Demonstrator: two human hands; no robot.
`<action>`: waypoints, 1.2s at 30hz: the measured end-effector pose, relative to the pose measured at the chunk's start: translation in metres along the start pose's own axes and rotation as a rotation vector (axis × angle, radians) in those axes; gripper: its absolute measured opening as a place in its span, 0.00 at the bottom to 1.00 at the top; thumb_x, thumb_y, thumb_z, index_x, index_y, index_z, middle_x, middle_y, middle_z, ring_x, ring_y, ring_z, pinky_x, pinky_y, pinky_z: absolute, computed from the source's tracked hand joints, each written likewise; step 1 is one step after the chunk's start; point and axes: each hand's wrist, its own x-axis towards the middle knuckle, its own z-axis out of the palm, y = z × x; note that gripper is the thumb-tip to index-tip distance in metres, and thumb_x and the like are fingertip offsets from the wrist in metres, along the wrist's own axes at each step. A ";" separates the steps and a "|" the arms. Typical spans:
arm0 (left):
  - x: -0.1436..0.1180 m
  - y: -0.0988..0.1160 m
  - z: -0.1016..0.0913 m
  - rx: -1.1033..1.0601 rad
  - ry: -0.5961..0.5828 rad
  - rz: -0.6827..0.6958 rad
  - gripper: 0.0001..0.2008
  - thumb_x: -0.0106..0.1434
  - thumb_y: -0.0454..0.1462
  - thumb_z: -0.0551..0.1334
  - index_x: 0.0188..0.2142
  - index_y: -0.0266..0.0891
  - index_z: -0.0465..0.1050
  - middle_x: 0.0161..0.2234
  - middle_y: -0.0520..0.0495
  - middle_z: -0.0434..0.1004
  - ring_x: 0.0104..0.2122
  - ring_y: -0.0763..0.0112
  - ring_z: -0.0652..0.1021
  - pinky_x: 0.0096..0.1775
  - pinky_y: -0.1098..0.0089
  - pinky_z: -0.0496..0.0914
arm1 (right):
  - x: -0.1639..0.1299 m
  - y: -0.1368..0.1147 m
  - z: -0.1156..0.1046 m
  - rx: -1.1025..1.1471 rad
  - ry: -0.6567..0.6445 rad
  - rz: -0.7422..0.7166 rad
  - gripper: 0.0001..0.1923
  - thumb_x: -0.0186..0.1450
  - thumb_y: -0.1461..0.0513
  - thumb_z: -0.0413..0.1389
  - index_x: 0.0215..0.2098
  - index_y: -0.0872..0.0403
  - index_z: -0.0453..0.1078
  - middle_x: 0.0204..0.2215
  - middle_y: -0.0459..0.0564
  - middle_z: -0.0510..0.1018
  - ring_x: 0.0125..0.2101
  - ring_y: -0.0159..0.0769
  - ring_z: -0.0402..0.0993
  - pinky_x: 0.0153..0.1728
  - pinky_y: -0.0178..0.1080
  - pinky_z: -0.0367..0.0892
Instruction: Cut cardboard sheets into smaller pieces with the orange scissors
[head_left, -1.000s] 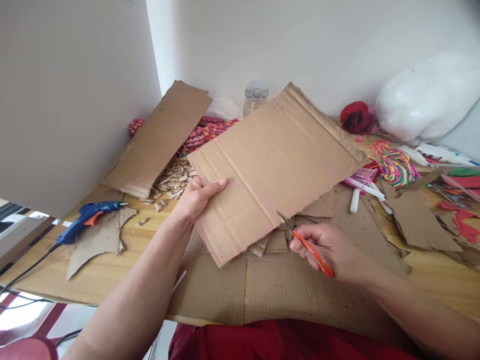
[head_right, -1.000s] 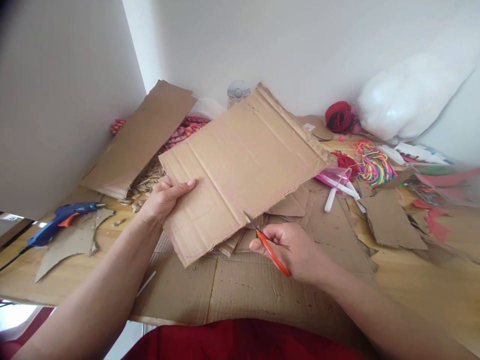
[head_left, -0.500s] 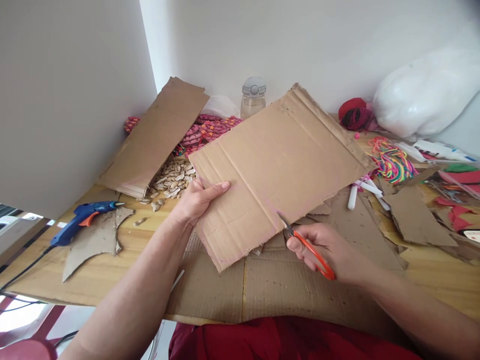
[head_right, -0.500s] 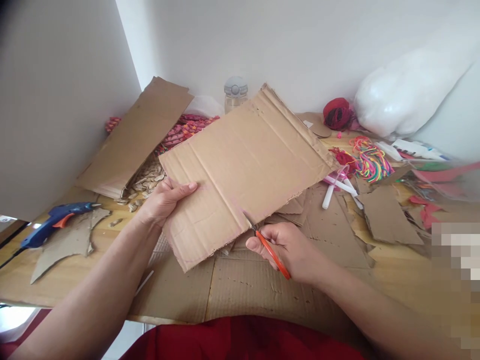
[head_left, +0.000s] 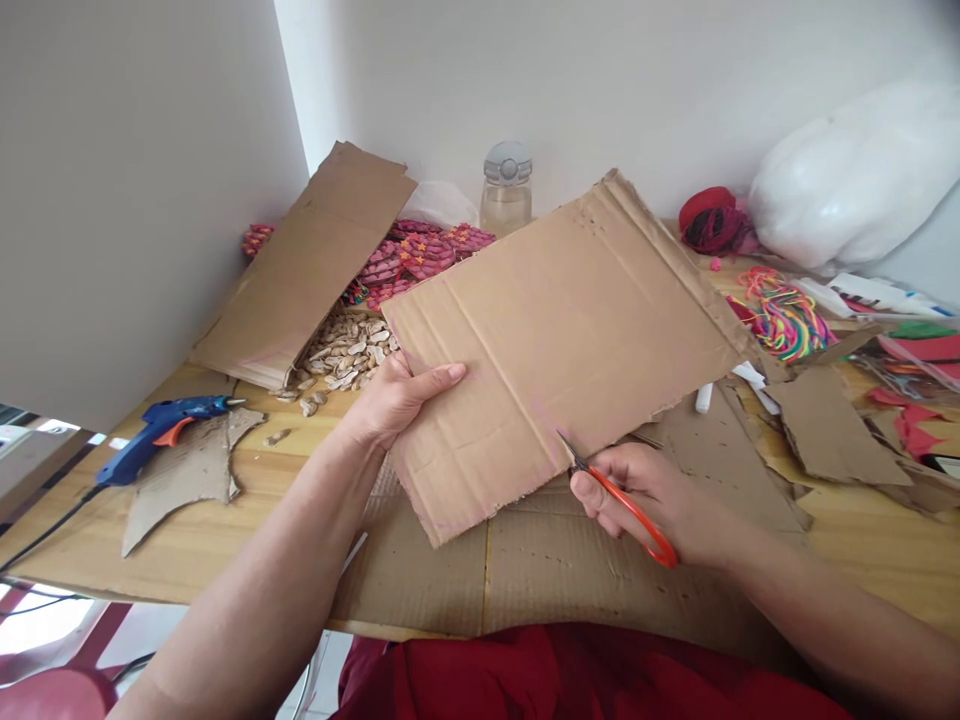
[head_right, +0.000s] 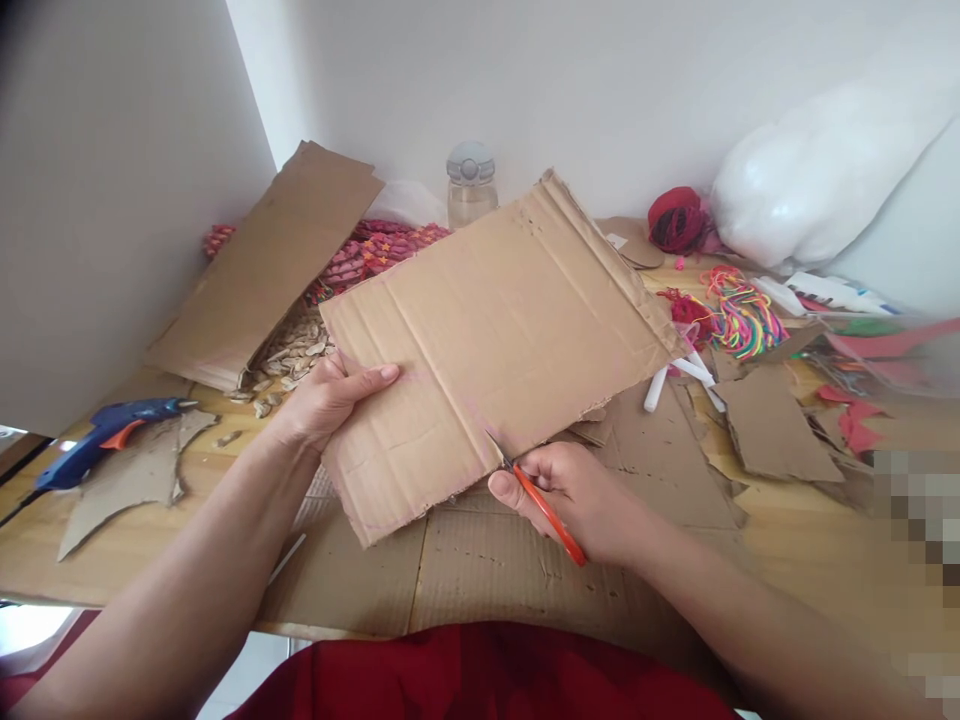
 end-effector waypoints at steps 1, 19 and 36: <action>0.000 0.000 0.001 0.002 0.002 -0.002 0.24 0.49 0.39 0.77 0.45 0.35 0.80 0.41 0.38 0.85 0.41 0.46 0.84 0.44 0.55 0.81 | 0.000 0.000 0.000 0.005 -0.010 0.002 0.25 0.68 0.44 0.55 0.24 0.52 0.61 0.17 0.40 0.62 0.20 0.30 0.56 0.23 0.35 0.54; -0.003 0.003 0.004 0.013 -0.017 -0.045 0.26 0.50 0.39 0.76 0.48 0.35 0.77 0.46 0.38 0.84 0.45 0.46 0.83 0.46 0.55 0.81 | 0.003 -0.003 0.005 0.166 0.057 0.071 0.30 0.65 0.38 0.55 0.23 0.53 0.63 0.15 0.40 0.62 0.17 0.27 0.52 0.19 0.34 0.47; -0.001 0.000 0.003 0.021 0.024 0.008 0.25 0.50 0.40 0.75 0.47 0.35 0.78 0.41 0.39 0.85 0.42 0.47 0.84 0.45 0.56 0.81 | 0.003 -0.023 -0.021 0.076 -0.140 -0.021 0.22 0.64 0.44 0.60 0.31 0.54 0.70 0.25 0.47 0.73 0.27 0.33 0.66 0.28 0.35 0.60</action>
